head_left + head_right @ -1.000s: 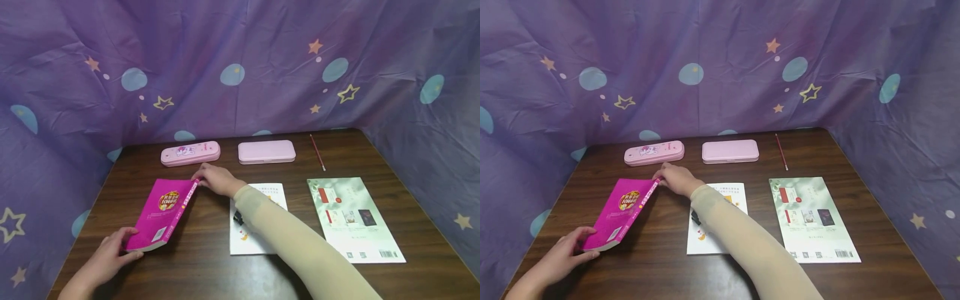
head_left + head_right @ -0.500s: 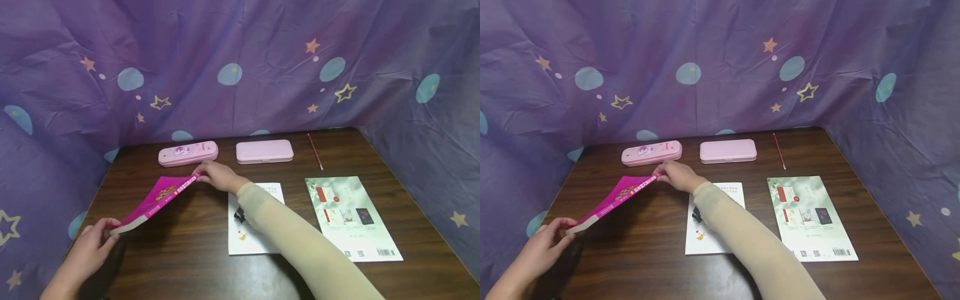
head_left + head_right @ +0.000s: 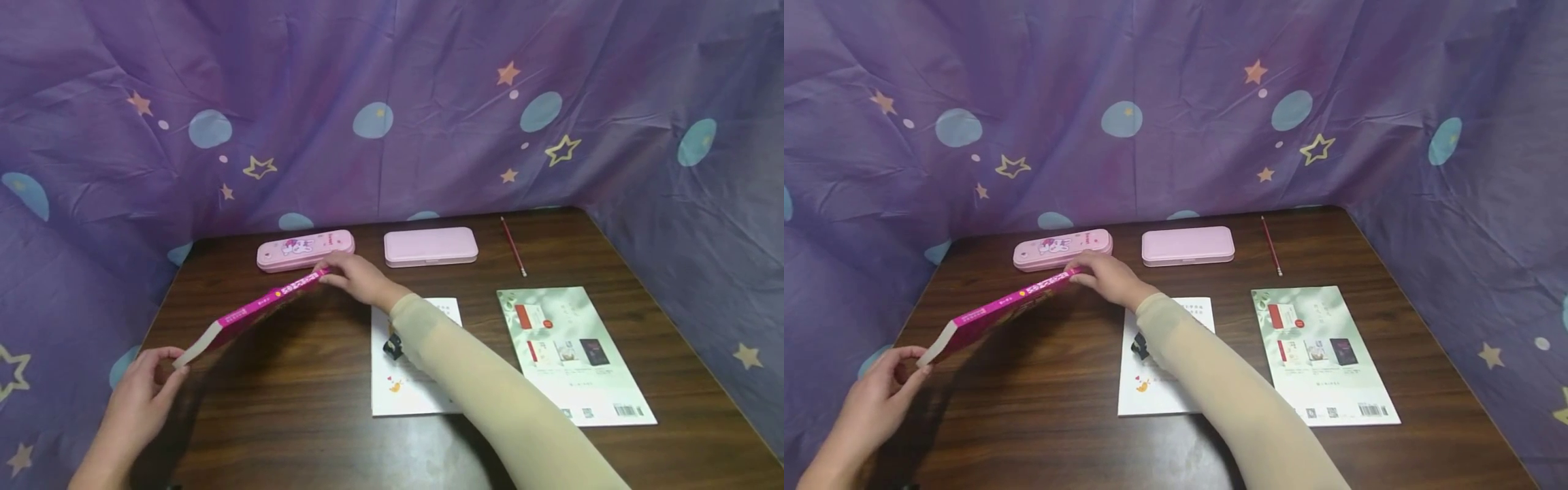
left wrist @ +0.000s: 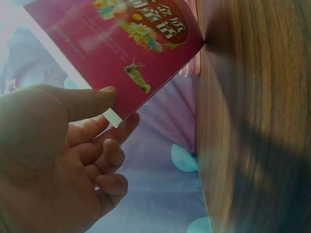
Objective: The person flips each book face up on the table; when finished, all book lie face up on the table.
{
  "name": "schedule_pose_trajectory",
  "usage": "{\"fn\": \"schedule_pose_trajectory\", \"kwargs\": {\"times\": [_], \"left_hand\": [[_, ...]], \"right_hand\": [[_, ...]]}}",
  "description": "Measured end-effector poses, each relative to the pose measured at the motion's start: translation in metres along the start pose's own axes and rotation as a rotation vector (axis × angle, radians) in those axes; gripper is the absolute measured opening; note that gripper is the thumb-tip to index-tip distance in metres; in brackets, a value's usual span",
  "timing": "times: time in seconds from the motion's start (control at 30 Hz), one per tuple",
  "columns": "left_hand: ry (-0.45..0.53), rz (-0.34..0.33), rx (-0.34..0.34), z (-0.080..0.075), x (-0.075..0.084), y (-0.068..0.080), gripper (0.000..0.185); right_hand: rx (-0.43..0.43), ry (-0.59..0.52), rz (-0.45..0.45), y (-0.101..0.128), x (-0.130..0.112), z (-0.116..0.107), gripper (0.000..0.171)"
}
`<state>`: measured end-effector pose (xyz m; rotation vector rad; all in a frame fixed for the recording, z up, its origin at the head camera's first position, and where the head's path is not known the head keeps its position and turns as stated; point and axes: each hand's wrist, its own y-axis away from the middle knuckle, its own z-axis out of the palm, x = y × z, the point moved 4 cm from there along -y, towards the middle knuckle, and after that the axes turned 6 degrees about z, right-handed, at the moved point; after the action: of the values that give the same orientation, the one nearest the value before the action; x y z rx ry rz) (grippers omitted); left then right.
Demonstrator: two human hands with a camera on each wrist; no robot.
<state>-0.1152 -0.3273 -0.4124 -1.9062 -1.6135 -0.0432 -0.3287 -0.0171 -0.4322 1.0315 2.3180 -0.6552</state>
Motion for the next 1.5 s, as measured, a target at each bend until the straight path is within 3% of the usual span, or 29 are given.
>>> {"fn": "schedule_pose_trajectory", "kwargs": {"times": [0.13, 0.33, 0.73, 1.0, 1.23, 1.5], "left_hand": [[0.024, -0.04, 0.021, 0.0, 0.001, 0.001, 0.027], [0.04, -0.083, 0.15, -0.003, 0.009, -0.002, 0.033], [0.08, -0.066, 0.284, -0.008, 0.016, -0.003, 0.034], [0.1, -0.103, 0.239, -0.003, 0.016, -0.004, 0.039], [0.143, -0.068, 0.196, -0.002, 0.013, -0.003, 0.033], [0.123, -0.077, 0.078, 0.001, 0.009, 0.003, 0.033]], "right_hand": [[0.088, -0.09, -0.011, -0.002, -0.003, -0.004, 0.023], [0.177, -0.228, 0.014, -0.006, -0.005, -0.011, 0.024], [0.187, -0.282, 0.025, -0.005, -0.01, -0.02, 0.022], [0.161, -0.288, 0.058, -0.006, -0.008, -0.02, 0.019], [0.099, -0.288, 0.036, -0.008, -0.008, -0.02, 0.018], [0.031, -0.254, 0.004, -0.011, -0.008, -0.018, 0.023]]}}
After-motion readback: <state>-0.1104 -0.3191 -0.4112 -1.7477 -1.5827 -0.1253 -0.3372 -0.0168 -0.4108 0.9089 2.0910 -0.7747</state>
